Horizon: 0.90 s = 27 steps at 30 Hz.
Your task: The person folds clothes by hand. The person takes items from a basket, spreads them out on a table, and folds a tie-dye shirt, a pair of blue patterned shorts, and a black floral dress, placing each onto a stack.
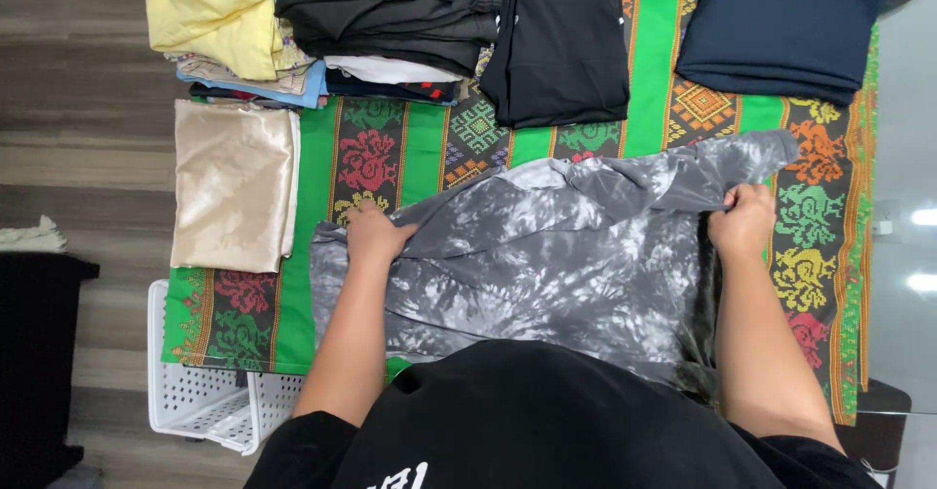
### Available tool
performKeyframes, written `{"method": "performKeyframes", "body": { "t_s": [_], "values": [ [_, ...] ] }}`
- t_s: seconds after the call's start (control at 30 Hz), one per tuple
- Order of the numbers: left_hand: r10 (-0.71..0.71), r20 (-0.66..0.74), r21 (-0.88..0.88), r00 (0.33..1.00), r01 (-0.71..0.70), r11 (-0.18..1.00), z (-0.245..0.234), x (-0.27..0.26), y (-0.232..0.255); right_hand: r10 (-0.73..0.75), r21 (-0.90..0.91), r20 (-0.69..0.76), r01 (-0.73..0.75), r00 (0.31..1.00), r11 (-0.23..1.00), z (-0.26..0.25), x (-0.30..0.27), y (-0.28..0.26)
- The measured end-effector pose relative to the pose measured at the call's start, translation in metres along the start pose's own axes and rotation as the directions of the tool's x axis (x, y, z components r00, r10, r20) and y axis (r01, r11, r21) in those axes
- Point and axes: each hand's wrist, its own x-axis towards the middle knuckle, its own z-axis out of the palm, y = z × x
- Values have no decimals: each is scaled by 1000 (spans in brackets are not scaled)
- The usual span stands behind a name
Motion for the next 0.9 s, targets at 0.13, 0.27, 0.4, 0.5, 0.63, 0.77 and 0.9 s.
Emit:
{"method": "performKeyframes", "body": {
  "t_s": [0.13, 0.27, 0.4, 0.5, 0.63, 0.77, 0.9],
  "values": [
    [-155, 250, 70, 956, 142, 987, -18, 2, -10, 2, 181, -25, 2, 1000, 984, -6, 9, 5],
    [-102, 575, -375, 812, 372, 849, -53, 7, -19, -14, 388, -70, 40, 997, 921, -1, 21, 23],
    [113, 540, -841, 834, 539, 44, -91, 25, -32, 34, 468, 43, -50, 999, 883, -4, 52, 31],
    [193, 379, -857, 905, 422, -297, -117, 48, -44, 42, 412, 40, -54, 998, 910, -15, 101, 32],
    [-22, 87, -933, 996, 74, -351, -101, 100, -64, 31, 352, 19, -36, 999, 935, -35, 160, 7],
    [-131, -144, -889, 981, -70, 453, -41, 126, -72, -233, 246, 16, 222, 972, 944, -50, 156, -57],
    [-44, -244, -318, 969, -37, 947, -17, 65, -90, -46, 67, 234, 32, 971, 997, -55, 104, -95]
  ]
}}
